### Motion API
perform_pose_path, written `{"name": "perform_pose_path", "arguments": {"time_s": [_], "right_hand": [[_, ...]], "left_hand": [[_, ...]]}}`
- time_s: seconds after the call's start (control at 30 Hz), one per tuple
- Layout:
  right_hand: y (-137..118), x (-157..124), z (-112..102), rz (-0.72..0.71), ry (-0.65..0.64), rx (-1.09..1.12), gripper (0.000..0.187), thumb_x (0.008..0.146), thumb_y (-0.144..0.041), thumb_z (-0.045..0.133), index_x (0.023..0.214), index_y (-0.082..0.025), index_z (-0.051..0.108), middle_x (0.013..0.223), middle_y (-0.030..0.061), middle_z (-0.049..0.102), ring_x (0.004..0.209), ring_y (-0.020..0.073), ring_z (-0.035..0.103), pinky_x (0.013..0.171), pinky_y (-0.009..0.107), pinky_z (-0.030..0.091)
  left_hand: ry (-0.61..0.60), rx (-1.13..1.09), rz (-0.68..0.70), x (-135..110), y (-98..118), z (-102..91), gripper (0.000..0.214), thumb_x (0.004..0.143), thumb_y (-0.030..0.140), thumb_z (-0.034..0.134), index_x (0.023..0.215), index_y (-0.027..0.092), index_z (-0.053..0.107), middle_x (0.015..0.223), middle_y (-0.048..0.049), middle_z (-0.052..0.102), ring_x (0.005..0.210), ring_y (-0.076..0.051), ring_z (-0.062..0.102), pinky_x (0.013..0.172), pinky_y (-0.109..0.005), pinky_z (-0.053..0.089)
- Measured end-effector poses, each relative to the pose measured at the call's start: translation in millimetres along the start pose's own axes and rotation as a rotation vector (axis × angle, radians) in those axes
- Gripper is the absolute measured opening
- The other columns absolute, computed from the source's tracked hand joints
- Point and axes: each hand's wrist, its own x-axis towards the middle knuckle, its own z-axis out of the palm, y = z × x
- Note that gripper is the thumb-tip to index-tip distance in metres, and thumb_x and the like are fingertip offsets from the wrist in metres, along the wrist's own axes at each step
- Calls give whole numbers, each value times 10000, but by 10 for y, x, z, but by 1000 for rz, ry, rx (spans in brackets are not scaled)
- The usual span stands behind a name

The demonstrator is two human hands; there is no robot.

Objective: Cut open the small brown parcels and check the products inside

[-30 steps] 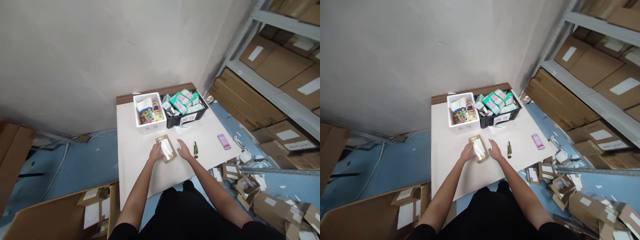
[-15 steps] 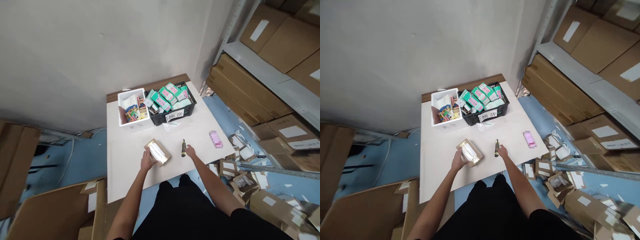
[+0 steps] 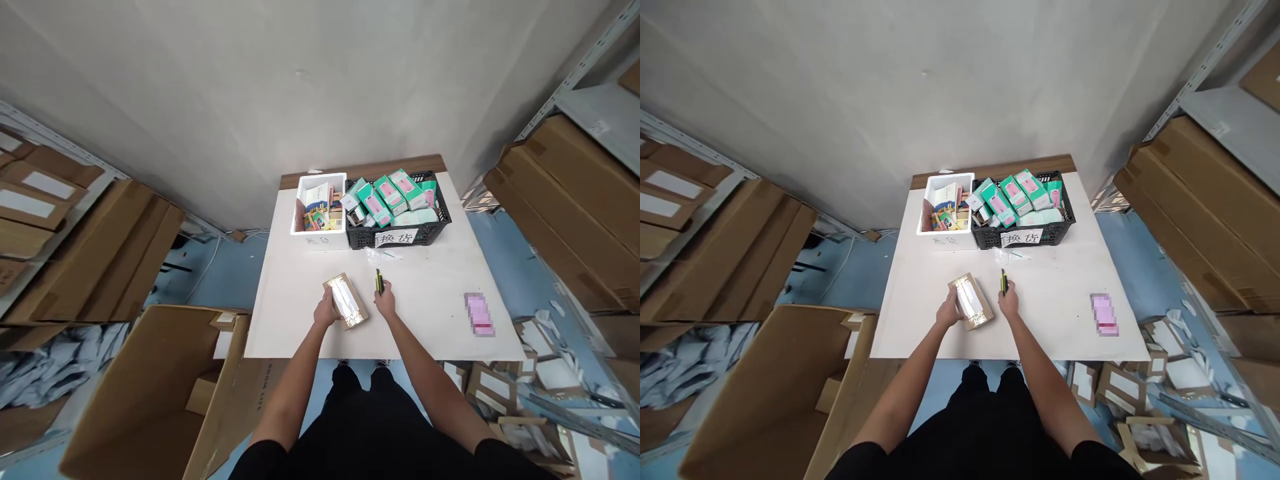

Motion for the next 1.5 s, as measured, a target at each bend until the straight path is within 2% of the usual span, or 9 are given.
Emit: {"name": "perform_pose_path", "arguments": {"time_s": [0.17, 0.27, 0.43, 0.7, 0.8, 1.03, 1.27, 1.4, 1.5], "right_hand": [[-838, -243, 233, -238, -143, -82, 546, 1042, -324, 464, 1578, -278, 369, 1167, 68, 756, 968, 238, 716, 824, 299, 500], [-1160, -278, 426, -253, -201, -211, 513, 1034, -266, 482, 1543, -293, 432, 1201, 63, 751, 1021, 242, 708, 848, 295, 478], [-1335, -210, 607, -211, -197, -420, 492, 993, -235, 500, 1482, -284, 512, 1178, 72, 754, 995, 258, 710, 805, 312, 479], [-1447, -359, 592, -146, -244, -673, 638, 893, -243, 669, 1506, -293, 501, 1114, 109, 764, 1001, 298, 727, 796, 330, 482], [-1354, -575, 514, -106, -285, -749, 786, 788, -236, 763, 1518, -298, 479, 1117, 111, 761, 1002, 308, 725, 776, 325, 485], [-720, -1450, 188, 1, -284, -771, 638, 832, -125, 622, 1438, -318, 577, 1056, 134, 763, 951, 336, 732, 743, 364, 484], [-684, -1723, -16, 73, -346, -786, 547, 861, -135, 620, 1386, -289, 608, 1148, 134, 751, 1022, 315, 724, 779, 337, 487], [-396, -1793, -140, 195, -71, -559, 552, 1036, -308, 471, 1580, -269, 388, 1218, 122, 745, 1088, 287, 723, 851, 331, 500], [-225, -1642, 13, 329, 121, -367, 693, 1069, -504, 417, 1653, -189, 217, 1291, 164, 720, 1155, 305, 712, 920, 359, 514]], "left_hand": [[-1, -7, -14, 32, 6, 53, 1436, 430, 257, 1005, 1653, 297, 253, 1746, -172, 220, 1365, -414, 560, 969, -432, 533], [4, -88, -14, 26, -8, 57, 1387, 414, 286, 1004, 1620, 309, 319, 1748, -157, 224, 1346, -402, 573, 964, -407, 523], [-31, -220, 11, 6, -70, 59, 1353, 414, 336, 1006, 1591, 374, 340, 1758, -119, 211, 1352, -390, 556, 988, -415, 492], [-30, -225, 80, -5, -189, 46, 1353, 442, 321, 984, 1619, 364, 317, 1756, -84, 232, 1337, -388, 528, 1011, -433, 473], [-28, -222, 111, -3, -228, 34, 1329, 456, 381, 980, 1614, 364, 328, 1766, -73, 197, 1364, -404, 483, 1044, -455, 457], [-46, -76, 160, 36, -134, 35, 1306, 513, 418, 965, 1633, 360, 296, 1772, -67, 172, 1442, -488, 334, 1117, -551, 381], [-144, 321, 171, 74, 104, -12, 1311, 627, 471, 905, 1676, 402, 121, 1791, -43, 42, 1417, -457, 385, 1079, -531, 428], [-168, 466, 188, 46, 151, -51, 1307, 695, 554, 855, 1686, 385, 21, 1792, -45, 10, 1372, -406, 444, 1017, -459, 484], [-144, 514, 213, -2, 158, -30, 1265, 732, 597, 815, 1693, 365, 26, 1787, -66, 53, 1360, -405, 446, 1019, -467, 488]]}}
